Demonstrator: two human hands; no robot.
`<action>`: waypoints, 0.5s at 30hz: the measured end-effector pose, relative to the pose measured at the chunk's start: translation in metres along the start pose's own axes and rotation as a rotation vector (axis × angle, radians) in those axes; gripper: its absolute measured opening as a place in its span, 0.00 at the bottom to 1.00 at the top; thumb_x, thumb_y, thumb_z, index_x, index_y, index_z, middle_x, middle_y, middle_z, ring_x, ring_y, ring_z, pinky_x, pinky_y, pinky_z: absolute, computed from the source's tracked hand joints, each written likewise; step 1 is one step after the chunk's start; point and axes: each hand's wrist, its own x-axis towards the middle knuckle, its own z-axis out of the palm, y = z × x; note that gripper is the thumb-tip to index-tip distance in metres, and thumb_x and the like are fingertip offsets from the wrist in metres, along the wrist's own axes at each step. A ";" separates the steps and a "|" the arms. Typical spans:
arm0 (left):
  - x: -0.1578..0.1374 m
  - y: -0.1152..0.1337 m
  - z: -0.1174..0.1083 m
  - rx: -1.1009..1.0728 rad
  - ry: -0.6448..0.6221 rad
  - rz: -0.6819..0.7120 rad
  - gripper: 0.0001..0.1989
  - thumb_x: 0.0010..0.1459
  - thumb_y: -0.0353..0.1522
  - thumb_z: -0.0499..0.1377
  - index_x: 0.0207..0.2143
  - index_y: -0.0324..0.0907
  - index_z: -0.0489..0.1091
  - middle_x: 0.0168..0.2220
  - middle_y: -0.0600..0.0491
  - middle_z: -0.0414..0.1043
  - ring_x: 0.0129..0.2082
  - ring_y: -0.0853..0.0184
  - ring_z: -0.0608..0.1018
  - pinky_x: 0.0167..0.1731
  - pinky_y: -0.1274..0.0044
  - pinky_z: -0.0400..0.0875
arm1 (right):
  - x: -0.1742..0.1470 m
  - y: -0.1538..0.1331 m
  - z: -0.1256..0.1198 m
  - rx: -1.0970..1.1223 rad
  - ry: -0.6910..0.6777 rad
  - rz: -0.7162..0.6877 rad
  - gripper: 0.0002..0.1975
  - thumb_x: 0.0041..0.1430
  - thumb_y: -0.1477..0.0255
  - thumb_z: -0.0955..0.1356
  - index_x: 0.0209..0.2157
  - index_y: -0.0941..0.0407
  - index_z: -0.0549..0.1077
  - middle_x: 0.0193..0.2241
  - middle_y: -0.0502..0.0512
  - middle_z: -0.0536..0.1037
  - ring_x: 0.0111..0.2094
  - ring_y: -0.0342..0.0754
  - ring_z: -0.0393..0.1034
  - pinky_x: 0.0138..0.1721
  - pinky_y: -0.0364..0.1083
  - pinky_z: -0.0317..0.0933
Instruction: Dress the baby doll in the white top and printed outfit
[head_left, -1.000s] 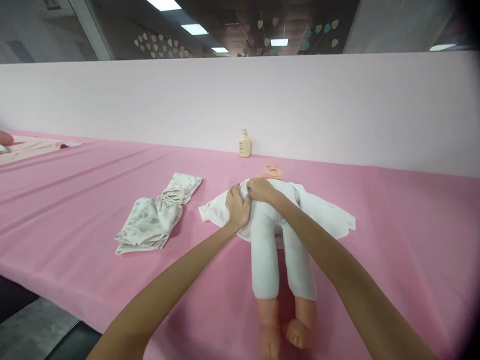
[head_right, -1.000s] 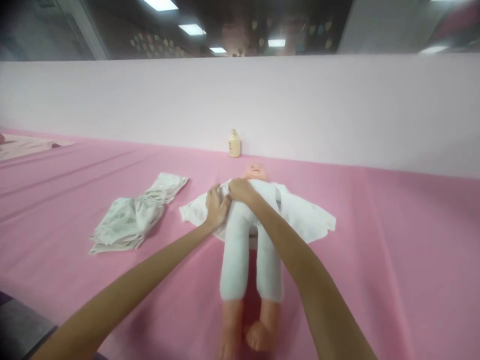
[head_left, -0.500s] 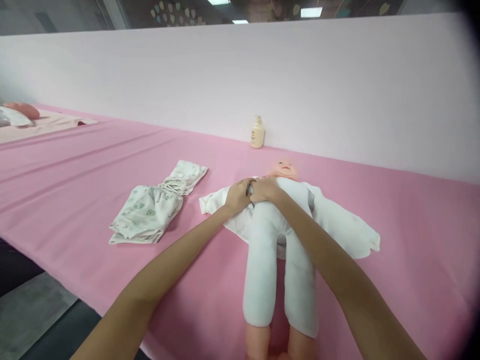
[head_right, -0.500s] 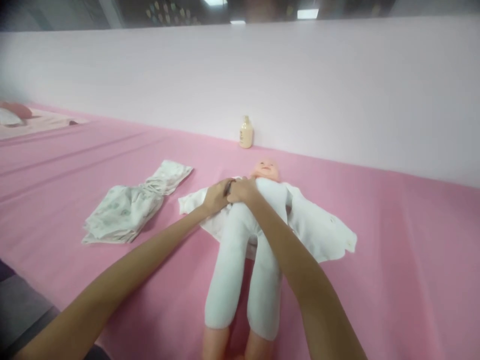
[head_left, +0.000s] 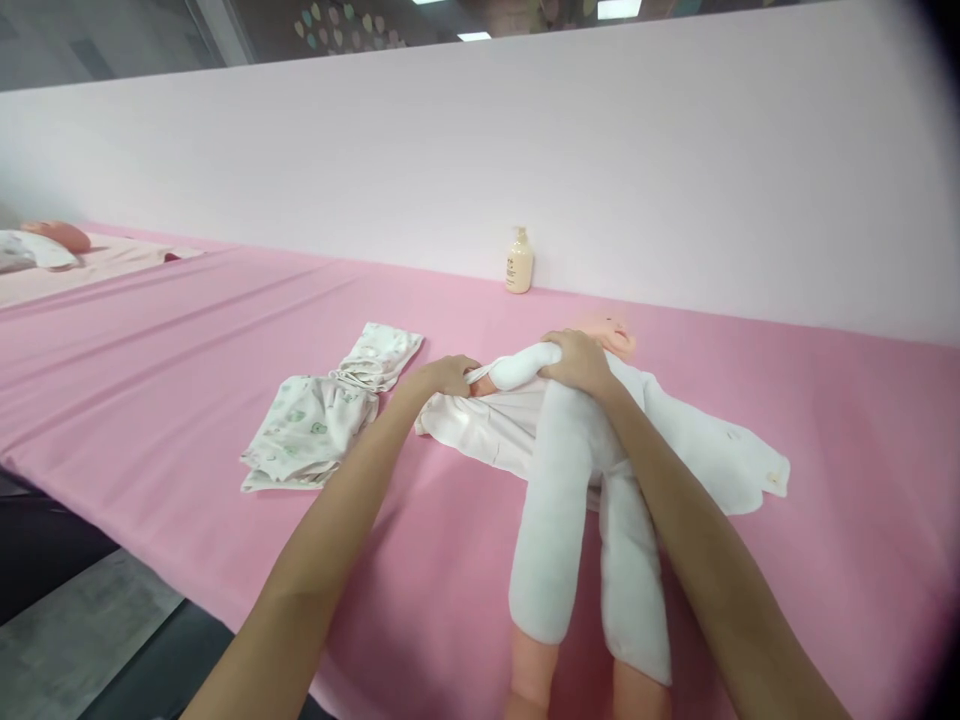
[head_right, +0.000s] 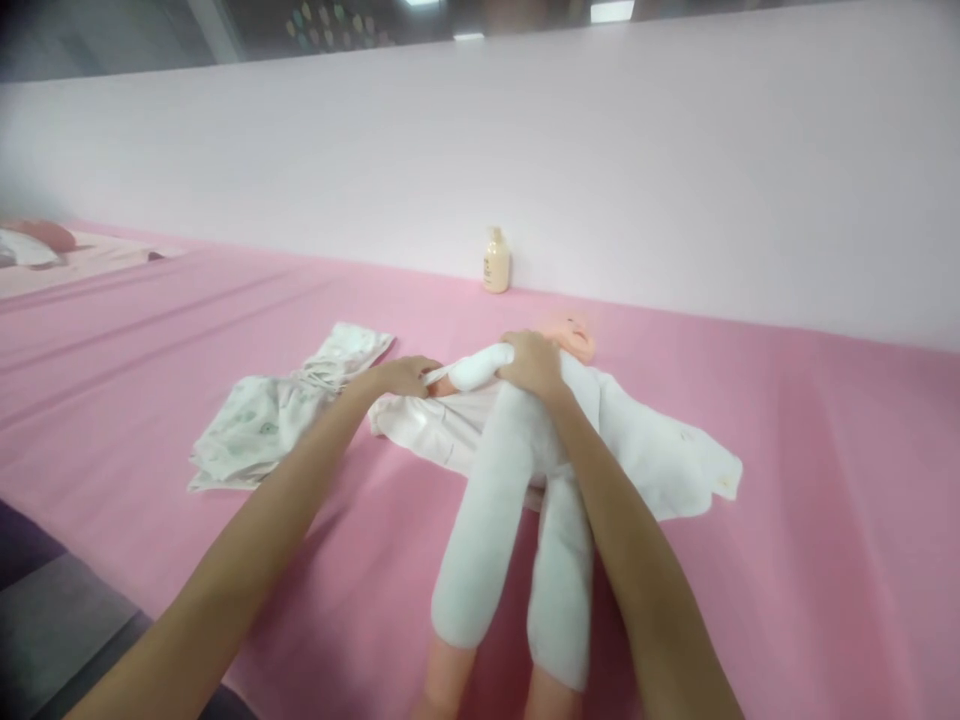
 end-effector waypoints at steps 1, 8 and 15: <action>0.001 -0.003 0.000 -0.006 -0.012 0.001 0.32 0.41 0.28 0.58 0.53 0.49 0.68 0.49 0.50 0.73 0.42 0.58 0.77 0.38 0.73 0.70 | -0.001 0.002 -0.003 0.050 0.006 -0.006 0.19 0.46 0.71 0.68 0.44 0.55 0.73 0.40 0.55 0.76 0.42 0.52 0.67 0.39 0.46 0.58; 0.002 0.003 -0.001 0.043 0.023 0.003 0.30 0.47 0.30 0.56 0.56 0.52 0.64 0.51 0.51 0.72 0.44 0.58 0.76 0.39 0.73 0.70 | -0.004 0.010 -0.025 0.345 0.059 0.081 0.24 0.40 0.75 0.72 0.44 0.57 0.73 0.43 0.55 0.76 0.43 0.51 0.68 0.43 0.46 0.60; 0.003 0.019 0.001 0.002 0.150 0.069 0.37 0.44 0.39 0.64 0.59 0.47 0.59 0.56 0.47 0.66 0.53 0.52 0.71 0.47 0.68 0.67 | -0.010 0.019 -0.047 0.502 0.108 0.077 0.21 0.40 0.73 0.73 0.41 0.57 0.72 0.39 0.51 0.75 0.40 0.49 0.69 0.39 0.45 0.61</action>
